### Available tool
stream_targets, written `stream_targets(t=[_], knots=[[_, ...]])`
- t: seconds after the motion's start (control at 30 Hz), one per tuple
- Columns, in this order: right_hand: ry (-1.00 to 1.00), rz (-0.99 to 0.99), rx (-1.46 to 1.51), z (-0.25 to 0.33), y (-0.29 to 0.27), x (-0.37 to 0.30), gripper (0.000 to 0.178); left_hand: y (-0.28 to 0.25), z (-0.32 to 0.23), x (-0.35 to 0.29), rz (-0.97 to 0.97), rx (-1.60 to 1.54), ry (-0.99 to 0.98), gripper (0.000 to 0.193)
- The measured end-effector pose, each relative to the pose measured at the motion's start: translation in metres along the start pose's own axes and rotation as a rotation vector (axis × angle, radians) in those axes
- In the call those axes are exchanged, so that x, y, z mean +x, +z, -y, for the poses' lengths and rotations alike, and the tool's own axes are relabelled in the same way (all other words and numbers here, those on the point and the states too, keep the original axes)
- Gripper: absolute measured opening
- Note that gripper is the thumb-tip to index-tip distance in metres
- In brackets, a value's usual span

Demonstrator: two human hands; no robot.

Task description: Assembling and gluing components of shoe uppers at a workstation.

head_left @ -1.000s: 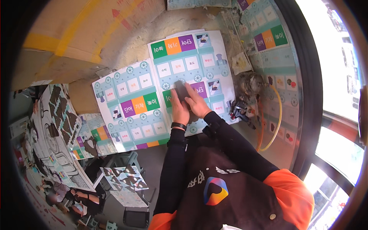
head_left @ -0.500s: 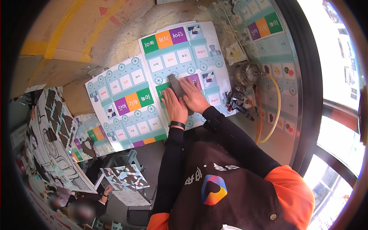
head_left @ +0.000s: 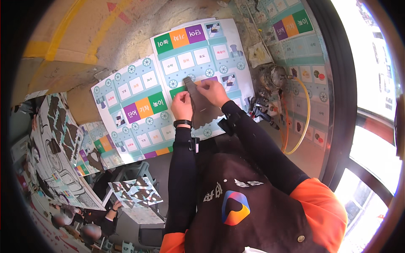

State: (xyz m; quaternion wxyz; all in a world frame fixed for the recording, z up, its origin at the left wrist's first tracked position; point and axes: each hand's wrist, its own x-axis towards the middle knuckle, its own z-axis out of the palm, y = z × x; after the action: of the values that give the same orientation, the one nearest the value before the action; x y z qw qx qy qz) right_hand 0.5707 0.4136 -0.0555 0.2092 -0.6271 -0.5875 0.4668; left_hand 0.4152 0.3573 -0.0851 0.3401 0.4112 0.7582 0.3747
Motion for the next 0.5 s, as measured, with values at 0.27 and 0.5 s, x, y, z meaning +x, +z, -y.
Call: stream_targets(t=[0.27,0.5], knots=[[-0.011,0.043,0.074,-0.006,0.001,0.011,0.025,0.005,0.001,0.001,0.023,-0.095,-0.017,0.012],[0.009,0.064,0.037,-0.010,0.001,0.022,0.028,0.007,-0.003,0.007,0.036,-0.056,-0.050,0.014]])
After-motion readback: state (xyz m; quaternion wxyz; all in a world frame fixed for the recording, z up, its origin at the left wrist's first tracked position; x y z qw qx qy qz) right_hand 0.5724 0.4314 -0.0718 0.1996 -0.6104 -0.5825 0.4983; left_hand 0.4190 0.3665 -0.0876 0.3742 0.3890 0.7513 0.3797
